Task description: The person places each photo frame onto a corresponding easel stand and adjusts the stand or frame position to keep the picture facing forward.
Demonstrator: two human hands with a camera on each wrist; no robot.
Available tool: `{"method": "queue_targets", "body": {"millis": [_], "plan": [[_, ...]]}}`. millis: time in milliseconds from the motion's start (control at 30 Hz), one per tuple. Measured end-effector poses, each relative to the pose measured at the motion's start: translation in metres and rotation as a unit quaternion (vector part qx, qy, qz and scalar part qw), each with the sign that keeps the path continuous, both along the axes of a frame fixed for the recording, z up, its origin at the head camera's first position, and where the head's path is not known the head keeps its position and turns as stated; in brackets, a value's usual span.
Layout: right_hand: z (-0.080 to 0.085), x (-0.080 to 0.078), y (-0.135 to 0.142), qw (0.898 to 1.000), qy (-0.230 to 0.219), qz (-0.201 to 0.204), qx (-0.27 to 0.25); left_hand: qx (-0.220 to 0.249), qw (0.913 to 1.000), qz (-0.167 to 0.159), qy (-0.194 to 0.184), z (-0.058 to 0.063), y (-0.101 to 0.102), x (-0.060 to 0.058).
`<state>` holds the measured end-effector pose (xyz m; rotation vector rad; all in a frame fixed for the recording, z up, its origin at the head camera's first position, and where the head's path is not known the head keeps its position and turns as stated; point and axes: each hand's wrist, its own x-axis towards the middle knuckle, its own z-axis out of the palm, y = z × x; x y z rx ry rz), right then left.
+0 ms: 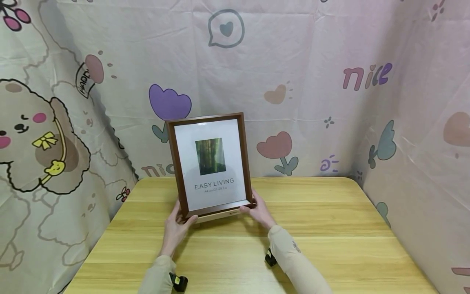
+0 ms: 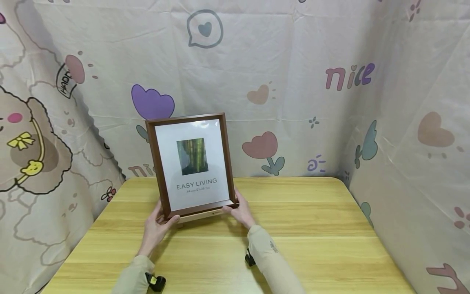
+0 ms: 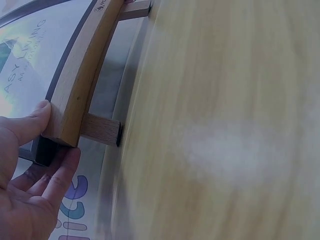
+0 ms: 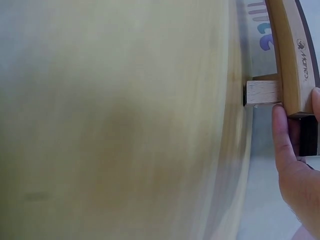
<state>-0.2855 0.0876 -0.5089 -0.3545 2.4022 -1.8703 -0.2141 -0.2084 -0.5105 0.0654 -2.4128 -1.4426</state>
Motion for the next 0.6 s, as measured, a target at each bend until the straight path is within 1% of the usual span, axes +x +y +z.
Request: {"method": "queue_targets", "body": {"millis": [167,333,600], "plan": [[0.0000,0.0001,0.0021,1.000,-0.002,-0.011,0.006,-0.004,1.0000,-0.003,-0.003,0.0006,0.0012,-0.0008],[-0.0010,-0.0002,0.0050,1.000,-0.005,-0.013,0.004,0.003,0.9999,-0.010,-0.009,0.0004,0.0033,-0.0022],[0.0004,0.0026,0.0085,1.000,-0.003,-0.025,0.011,0.008,0.9998,-0.014,0.011,-0.0005,0.0080,-0.0039]]}}
